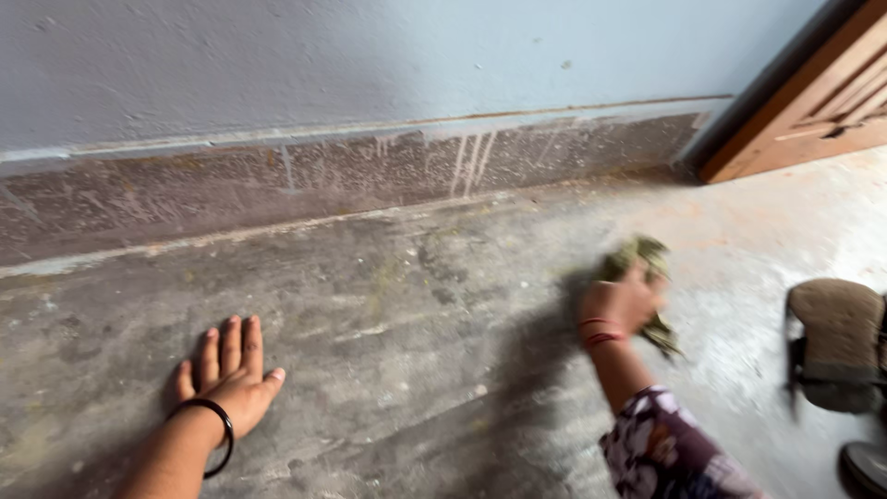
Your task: The person wipes the floor along the baseboard with a cloth, then cleans a pair of brown flip-flops and a pair of beige slides from a pile of footwear. They wipe the soles and straps of each shoe and place the cleaned pair of flip-flops in a corner.
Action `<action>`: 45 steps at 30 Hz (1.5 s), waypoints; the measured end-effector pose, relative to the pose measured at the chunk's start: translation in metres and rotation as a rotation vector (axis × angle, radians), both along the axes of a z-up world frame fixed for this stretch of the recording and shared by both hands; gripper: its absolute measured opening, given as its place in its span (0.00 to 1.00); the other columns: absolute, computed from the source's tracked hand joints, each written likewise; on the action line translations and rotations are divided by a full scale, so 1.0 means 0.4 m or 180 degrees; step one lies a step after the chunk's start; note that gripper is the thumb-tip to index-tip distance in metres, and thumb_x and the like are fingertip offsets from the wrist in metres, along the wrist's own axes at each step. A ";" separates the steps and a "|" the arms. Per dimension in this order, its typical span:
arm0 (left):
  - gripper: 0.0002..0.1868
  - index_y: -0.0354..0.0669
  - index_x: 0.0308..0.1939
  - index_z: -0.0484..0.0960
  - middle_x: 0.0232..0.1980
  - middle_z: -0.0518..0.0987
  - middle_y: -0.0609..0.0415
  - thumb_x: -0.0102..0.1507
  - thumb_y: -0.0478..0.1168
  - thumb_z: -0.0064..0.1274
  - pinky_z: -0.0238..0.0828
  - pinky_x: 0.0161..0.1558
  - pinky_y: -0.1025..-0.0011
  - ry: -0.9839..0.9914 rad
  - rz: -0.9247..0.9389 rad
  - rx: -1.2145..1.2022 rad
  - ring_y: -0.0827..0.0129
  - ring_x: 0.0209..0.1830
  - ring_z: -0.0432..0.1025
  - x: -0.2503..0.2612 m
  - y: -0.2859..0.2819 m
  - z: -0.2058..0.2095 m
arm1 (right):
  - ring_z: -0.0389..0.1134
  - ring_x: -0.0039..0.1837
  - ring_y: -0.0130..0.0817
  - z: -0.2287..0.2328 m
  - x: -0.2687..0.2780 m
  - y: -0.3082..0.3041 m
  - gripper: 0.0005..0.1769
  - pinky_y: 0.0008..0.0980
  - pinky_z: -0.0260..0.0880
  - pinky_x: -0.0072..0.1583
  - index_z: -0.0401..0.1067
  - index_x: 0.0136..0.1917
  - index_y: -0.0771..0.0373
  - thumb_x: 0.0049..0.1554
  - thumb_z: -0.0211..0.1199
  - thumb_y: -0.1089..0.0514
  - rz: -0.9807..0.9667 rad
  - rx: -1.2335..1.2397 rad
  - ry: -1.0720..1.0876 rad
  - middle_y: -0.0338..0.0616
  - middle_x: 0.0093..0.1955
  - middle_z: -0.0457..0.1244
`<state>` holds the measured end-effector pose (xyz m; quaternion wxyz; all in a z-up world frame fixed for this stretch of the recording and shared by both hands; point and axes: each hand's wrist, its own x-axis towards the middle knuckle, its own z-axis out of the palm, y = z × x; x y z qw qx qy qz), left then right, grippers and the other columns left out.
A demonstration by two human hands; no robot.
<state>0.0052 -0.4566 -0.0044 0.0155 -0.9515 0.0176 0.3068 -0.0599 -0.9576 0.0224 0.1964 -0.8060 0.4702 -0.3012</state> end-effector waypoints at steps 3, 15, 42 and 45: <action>0.47 0.66 0.78 0.14 0.82 0.12 0.64 0.68 0.66 0.29 0.17 0.75 0.47 -0.0123 -0.0002 -0.0043 0.63 0.82 0.11 0.004 0.006 -0.017 | 0.51 0.79 0.63 -0.025 0.013 0.193 0.48 0.57 0.45 0.77 0.61 0.78 0.58 0.43 0.56 0.70 0.2017 -0.1660 -0.0420 0.63 0.77 0.53; 0.48 0.69 0.78 0.21 0.82 0.18 0.67 0.63 0.67 0.32 0.21 0.74 0.46 -0.0727 -0.0089 -0.0240 0.64 0.82 0.16 0.040 0.052 -0.125 | 0.63 0.64 0.53 -0.016 -0.194 0.501 0.14 0.48 0.65 0.64 0.79 0.51 0.59 0.54 0.55 0.62 0.3172 -0.0561 0.0624 0.54 0.62 0.63; 0.37 0.58 0.82 0.39 0.86 0.28 0.65 0.71 0.53 0.32 0.20 0.77 0.42 -0.0655 -0.0235 -0.0068 0.70 0.85 0.28 -0.439 -0.633 0.245 | 0.73 0.57 0.48 0.059 -0.511 -0.378 0.10 0.44 0.74 0.55 0.79 0.50 0.58 0.59 0.58 0.57 0.2031 -0.0549 0.3317 0.54 0.56 0.69; 0.37 0.59 0.82 0.37 0.85 0.26 0.63 0.72 0.55 0.31 0.21 0.77 0.43 -0.0410 -0.0294 -0.0025 0.69 0.85 0.26 -0.477 -0.692 0.283 | 0.74 0.50 0.48 0.171 -0.550 -0.451 0.09 0.44 0.76 0.48 0.77 0.47 0.60 0.59 0.56 0.58 0.1238 -0.1118 0.2385 0.49 0.48 0.70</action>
